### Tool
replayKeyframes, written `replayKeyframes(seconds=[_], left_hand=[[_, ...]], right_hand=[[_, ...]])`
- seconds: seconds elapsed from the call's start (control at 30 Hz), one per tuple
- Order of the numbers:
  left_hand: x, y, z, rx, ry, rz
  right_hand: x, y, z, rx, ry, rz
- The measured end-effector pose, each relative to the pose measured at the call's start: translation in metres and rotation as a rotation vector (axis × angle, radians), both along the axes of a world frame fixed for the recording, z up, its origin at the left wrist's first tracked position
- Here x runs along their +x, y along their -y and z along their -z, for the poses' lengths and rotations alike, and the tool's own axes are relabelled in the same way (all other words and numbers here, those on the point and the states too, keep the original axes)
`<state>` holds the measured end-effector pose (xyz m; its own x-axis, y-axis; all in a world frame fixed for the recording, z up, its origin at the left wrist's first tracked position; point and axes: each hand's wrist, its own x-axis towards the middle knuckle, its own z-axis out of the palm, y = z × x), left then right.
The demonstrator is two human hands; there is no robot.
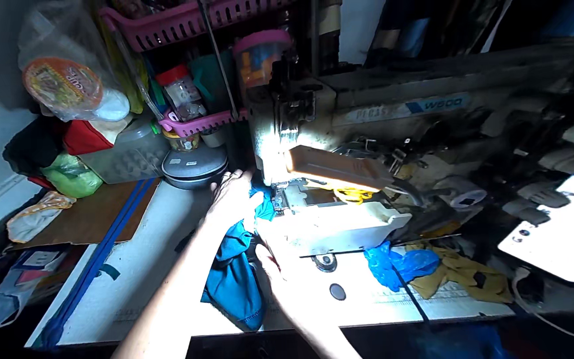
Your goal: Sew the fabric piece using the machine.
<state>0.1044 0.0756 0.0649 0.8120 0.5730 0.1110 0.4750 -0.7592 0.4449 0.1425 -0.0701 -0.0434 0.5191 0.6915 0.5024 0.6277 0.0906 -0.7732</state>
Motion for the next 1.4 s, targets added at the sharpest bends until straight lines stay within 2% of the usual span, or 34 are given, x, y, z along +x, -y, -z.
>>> replayKeyframes(seconds=[0.1,0.17,0.27,0.37,0.5,0.57,0.7,0.77,0.83,0.97,1.03,1.1,1.17,1.27,1.33,1.4], left_hand=[[0.006,-0.007,0.014,0.166,0.085,-0.002],[0.017,-0.022,0.019,0.188,-0.001,-0.144],[0.008,-0.059,0.022,0.176,0.02,-0.319],[-0.026,-0.062,0.021,0.148,0.188,-0.227],[-0.071,-0.036,0.027,0.102,0.415,-0.086],[-0.084,-0.019,0.032,-0.008,0.472,-0.078],[-0.095,0.016,0.041,-0.344,0.546,0.017],[-0.095,0.027,0.046,-0.368,0.553,0.042],[-0.096,0.033,0.046,-0.307,0.537,0.03],[-0.098,0.049,0.043,-0.207,0.546,0.082],[-0.102,0.058,0.04,-0.171,0.526,0.188],[-0.113,0.063,0.033,-0.184,0.381,0.273],[-0.123,0.061,0.027,-0.186,0.214,0.265],[-0.123,0.048,0.039,-0.103,0.265,0.195],[-0.118,0.043,0.042,-0.259,0.356,0.18],[-0.112,0.046,0.039,-0.596,0.454,0.16]], right_hand=[[0.003,-0.008,-0.004,-0.036,-0.008,-0.003],[0.012,-0.005,-0.019,-0.155,-0.128,-0.085],[0.026,0.009,-0.02,-0.124,-0.153,-0.073],[0.036,0.03,-0.019,-0.168,0.024,-0.009],[0.041,0.025,-0.028,-0.129,0.51,0.231],[0.043,0.011,-0.033,-0.174,0.637,0.326],[0.042,-0.018,-0.04,-0.206,0.709,0.242],[0.044,-0.02,-0.041,-0.142,0.652,0.185],[0.047,-0.013,-0.045,-0.045,0.468,0.098],[0.041,0.022,-0.059,-0.087,-0.255,-0.375],[0.036,0.046,-0.061,-0.154,-0.368,-0.479],[0.037,0.072,-0.067,-0.133,-0.338,-0.491],[0.05,0.094,-0.067,-0.044,-0.344,-0.491],[0.067,0.107,-0.061,-0.016,-0.499,-0.293],[0.071,0.11,-0.059,-0.027,-0.599,-0.129],[0.073,0.113,-0.055,-0.033,-0.623,-0.06]])
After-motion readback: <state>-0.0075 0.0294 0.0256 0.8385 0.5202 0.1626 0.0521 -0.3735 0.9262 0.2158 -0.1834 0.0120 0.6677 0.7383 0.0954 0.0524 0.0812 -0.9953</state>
